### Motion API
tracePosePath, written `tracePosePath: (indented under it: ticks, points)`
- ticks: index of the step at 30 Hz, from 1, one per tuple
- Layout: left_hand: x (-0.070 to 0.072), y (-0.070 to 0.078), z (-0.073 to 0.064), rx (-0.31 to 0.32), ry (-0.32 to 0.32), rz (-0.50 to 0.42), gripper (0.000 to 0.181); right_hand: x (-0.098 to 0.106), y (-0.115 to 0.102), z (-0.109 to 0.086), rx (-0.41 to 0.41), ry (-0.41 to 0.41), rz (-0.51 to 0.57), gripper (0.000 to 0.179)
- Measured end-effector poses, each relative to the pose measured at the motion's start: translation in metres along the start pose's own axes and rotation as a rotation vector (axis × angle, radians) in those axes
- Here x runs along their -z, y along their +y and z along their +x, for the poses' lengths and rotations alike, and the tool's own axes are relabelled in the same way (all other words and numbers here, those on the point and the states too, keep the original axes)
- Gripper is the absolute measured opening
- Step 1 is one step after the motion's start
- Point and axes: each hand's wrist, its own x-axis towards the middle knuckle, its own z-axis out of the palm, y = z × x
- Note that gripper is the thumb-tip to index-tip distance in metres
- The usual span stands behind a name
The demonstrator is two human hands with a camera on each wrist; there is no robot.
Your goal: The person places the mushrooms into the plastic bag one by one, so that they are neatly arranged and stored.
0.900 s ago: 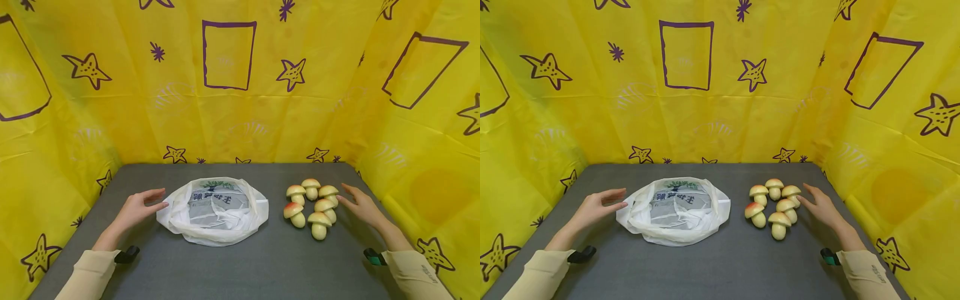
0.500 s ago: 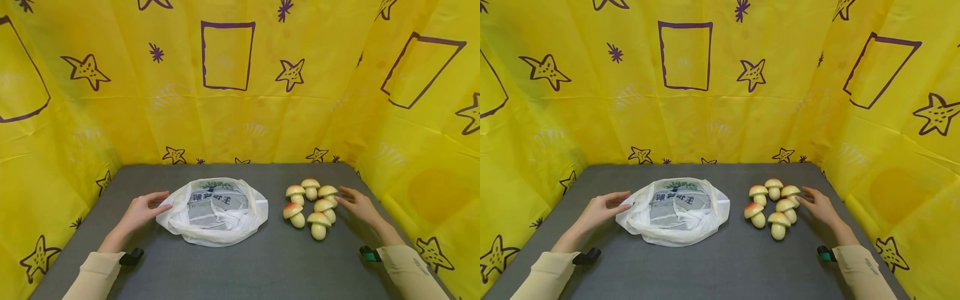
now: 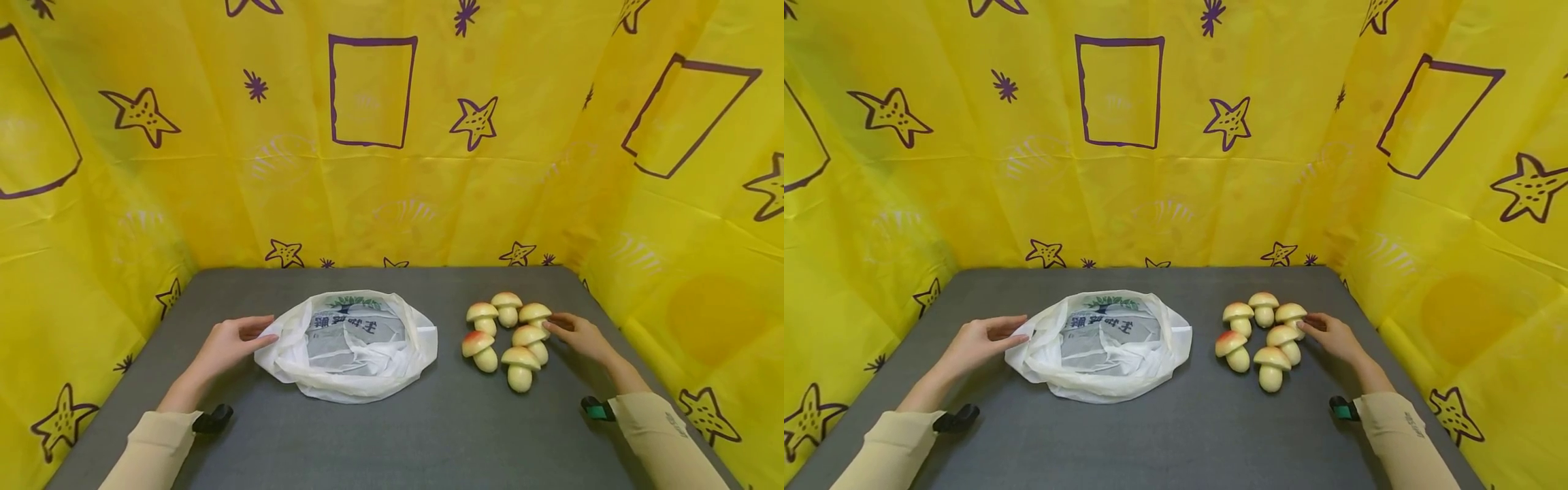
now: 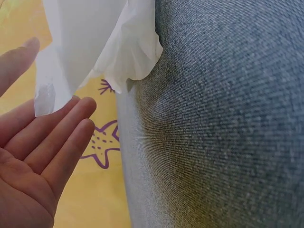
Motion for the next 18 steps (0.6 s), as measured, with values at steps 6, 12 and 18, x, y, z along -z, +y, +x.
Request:
tracePosePath:
  ticks: [6, 12, 18]
  points:
    - [0.0022, 0.0006, -0.002, -0.003, 0.006, 0.015, 0.051, -0.0013, 0.0006, 0.0041, -0.008, -0.03, 0.017, 0.063]
    - [-0.0001, -0.0002, -0.0043, -0.013, 0.005, 0.006, 0.049, -0.003, 0.0014, 0.008, 0.007, -0.052, 0.032, 0.059]
    - [-0.0016, -0.0023, -0.0055, -0.012, 0.012, 0.0, 0.048, -0.0033, -0.0005, 0.0069, 0.028, -0.08, 0.086, 0.057]
